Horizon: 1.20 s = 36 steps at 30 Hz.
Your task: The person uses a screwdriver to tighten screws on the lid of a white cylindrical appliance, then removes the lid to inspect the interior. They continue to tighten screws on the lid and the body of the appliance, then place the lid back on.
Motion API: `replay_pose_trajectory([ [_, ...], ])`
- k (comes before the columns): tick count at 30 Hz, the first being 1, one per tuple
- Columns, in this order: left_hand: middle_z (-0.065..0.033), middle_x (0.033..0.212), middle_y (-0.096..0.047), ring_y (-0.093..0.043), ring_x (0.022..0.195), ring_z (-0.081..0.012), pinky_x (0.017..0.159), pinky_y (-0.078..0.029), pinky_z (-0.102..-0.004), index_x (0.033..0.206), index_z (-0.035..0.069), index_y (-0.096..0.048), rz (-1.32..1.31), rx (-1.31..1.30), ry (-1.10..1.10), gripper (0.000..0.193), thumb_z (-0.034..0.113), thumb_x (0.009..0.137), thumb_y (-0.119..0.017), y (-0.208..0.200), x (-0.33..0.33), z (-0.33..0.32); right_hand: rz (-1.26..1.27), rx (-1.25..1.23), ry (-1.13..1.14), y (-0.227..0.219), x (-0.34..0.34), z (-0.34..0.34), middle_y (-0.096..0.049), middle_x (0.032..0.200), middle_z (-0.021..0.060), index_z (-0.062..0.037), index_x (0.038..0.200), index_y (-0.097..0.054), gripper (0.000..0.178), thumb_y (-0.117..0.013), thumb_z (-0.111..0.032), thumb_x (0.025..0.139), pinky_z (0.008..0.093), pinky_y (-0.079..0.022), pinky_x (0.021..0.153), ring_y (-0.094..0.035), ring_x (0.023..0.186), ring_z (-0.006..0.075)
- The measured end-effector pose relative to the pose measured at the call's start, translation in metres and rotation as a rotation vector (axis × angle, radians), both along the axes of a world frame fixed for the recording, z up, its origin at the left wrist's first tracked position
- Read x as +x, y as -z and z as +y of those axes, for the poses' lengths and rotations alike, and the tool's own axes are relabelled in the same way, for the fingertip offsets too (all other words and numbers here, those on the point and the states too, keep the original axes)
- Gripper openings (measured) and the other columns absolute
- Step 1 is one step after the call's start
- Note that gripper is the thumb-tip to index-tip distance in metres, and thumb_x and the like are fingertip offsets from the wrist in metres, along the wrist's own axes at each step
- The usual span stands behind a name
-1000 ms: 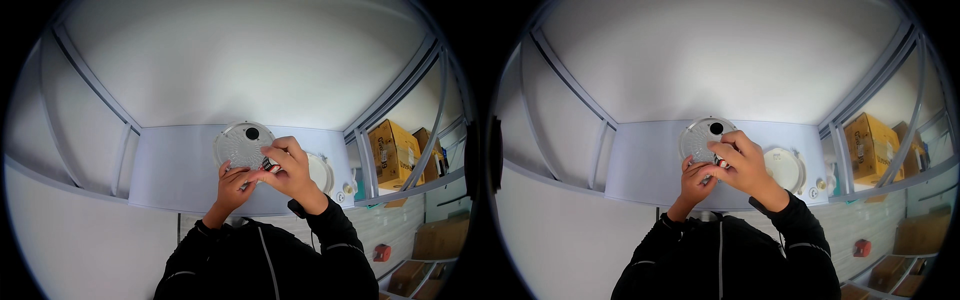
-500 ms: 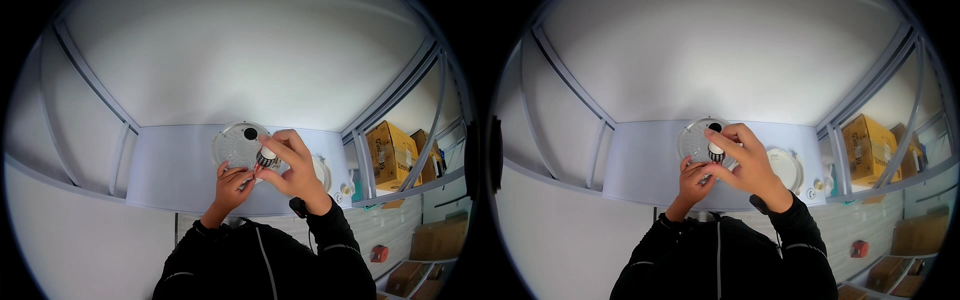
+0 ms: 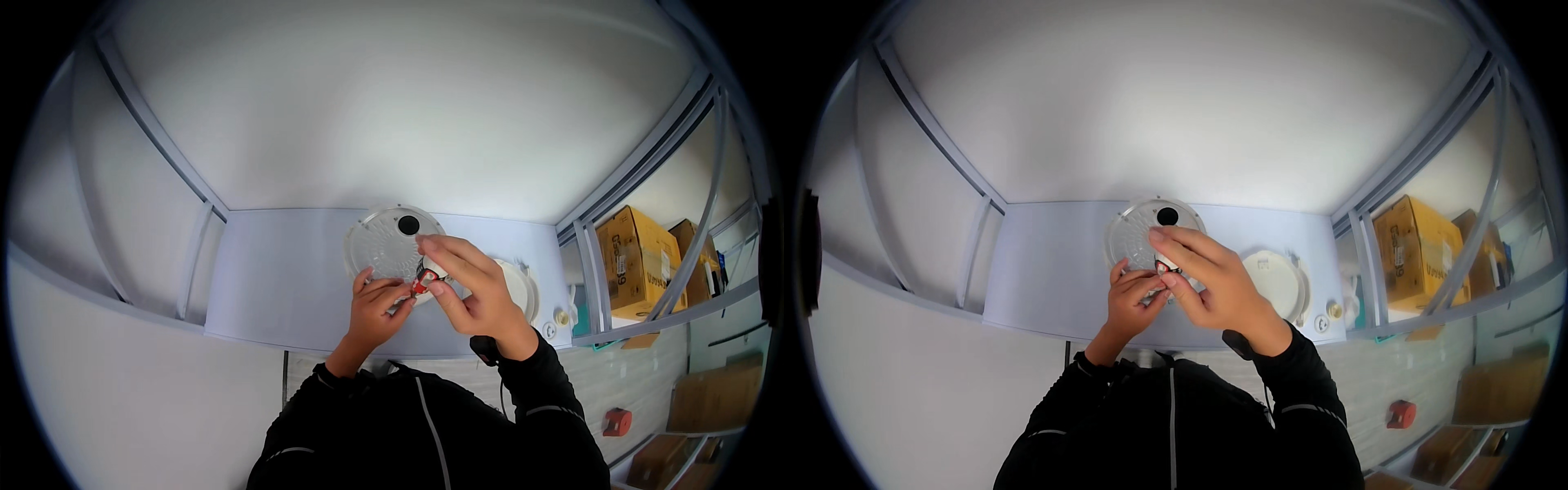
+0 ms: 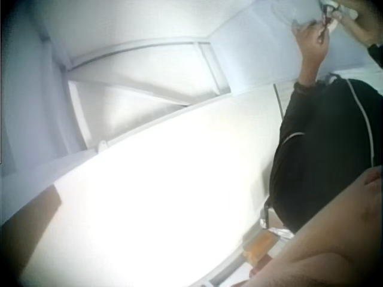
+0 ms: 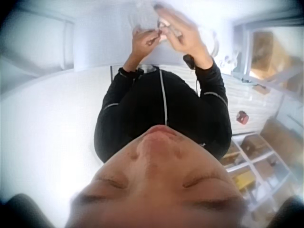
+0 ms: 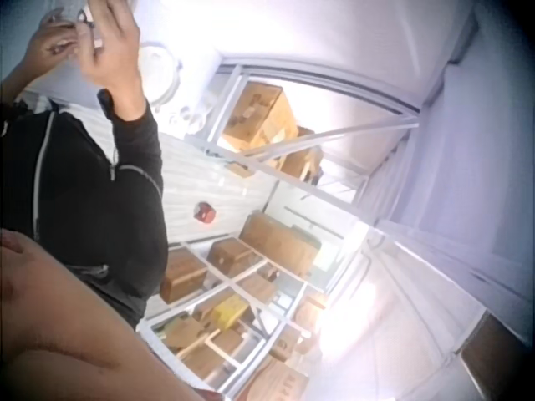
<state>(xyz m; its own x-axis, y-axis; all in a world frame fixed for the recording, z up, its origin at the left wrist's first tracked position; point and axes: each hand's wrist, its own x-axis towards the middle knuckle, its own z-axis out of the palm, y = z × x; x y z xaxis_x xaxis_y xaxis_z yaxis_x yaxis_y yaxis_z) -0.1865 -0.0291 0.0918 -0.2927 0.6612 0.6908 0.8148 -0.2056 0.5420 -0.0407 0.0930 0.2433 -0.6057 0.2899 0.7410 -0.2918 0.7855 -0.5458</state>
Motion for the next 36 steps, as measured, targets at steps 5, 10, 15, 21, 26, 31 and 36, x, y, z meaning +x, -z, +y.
replay_pose_trajectory([
  [5,0.0052,0.094,-0.079,-0.073,0.103,-0.013,0.119,-0.034,-0.0473,0.104,0.017,-0.079,0.005,-0.02,0.001,0.021,0.017,0.084,-0.086,-0.001,-0.001,-0.002,-0.046,0.112,0.05,0.011,0.011,0.006,-0.059,0.138,0.0185,-0.0063,0.136,-0.071,0.048,-0.082,-0.013,0.089,0.0383,-0.058,0.089,-0.067,0.109,0.0316],
  [10,0.0053,0.094,-0.079,-0.073,0.102,-0.0132,0.118,-0.034,-0.0468,0.103,0.017,-0.079,-0.009,-0.005,-0.002,0.02,0.018,0.084,-0.086,0.0,0.0,-0.002,-0.053,0.003,-0.037,0.0,0.005,0.005,-0.057,0.131,0.0167,-0.0077,0.135,-0.072,0.05,-0.085,-0.017,0.087,0.0368,-0.056,0.085,-0.064,0.102,0.0293],
  [15,0.0061,0.092,-0.078,-0.073,0.102,-0.0132,0.117,-0.035,-0.0468,0.103,0.017,-0.079,0.013,-0.009,-0.017,0.021,0.016,0.084,-0.086,-0.004,0.001,-0.001,-0.122,0.17,0.035,0.012,0.016,0.011,-0.055,0.141,0.0213,-0.004,0.144,-0.064,0.056,-0.081,-0.013,0.091,0.0415,-0.057,0.092,-0.065,0.115,0.0364],
  [21,0.0064,0.091,-0.078,-0.073,0.103,-0.0133,0.117,-0.035,-0.0476,0.105,0.017,-0.078,0.018,-0.012,-0.017,0.023,0.015,0.083,-0.086,-0.001,0.002,-0.001,-0.053,0.078,0.013,0.001,0.007,0.007,-0.054,0.134,0.0186,0.0,0.14,-0.064,0.064,-0.089,-0.021,0.085,0.0397,-0.056,0.09,-0.064,0.11,0.0331],
  [26,0.0065,0.09,-0.078,-0.073,0.104,-0.0133,0.116,-0.036,-0.048,0.104,0.016,-0.078,0.017,-0.02,-0.026,0.023,0.014,0.082,-0.086,-0.004,0.003,-0.001,-0.136,0.105,0.062,0.013,0.017,0.009,-0.056,0.142,0.0223,-0.0028,0.149,-0.058,0.065,-0.082,-0.014,0.09,0.043,-0.056,0.095,-0.065,0.118,0.0383],
  [31,0.0056,0.093,-0.079,-0.074,0.104,-0.0135,0.117,-0.036,-0.0491,0.105,0.016,-0.078,0.015,-0.019,-0.024,0.024,0.016,0.082,-0.086,-0.001,0.002,-0.003,-0.135,-0.024,-0.026,-0.002,0.008,-0.001,-0.063,0.134,0.0223,-0.0042,0.152,-0.054,0.07,-0.082,-0.012,0.089,0.0397,-0.057,0.091,-0.068,0.114,0.0383],
  [36,-0.0003,0.106,-0.079,-0.072,0.111,-0.0212,0.118,-0.037,-0.0556,0.118,0.013,-0.075,-0.005,-0.092,0.042,0.039,0.019,0.082,-0.085,-0.019,-0.002,-0.01,-0.232,-0.056,0.013,0.003,0.013,0.002,-0.069,0.128,0.0208,-0.0023,0.153,-0.051,0.076,-0.087,-0.011,0.086,0.0365,-0.057,0.084,-0.07,0.102,0.0314],
])
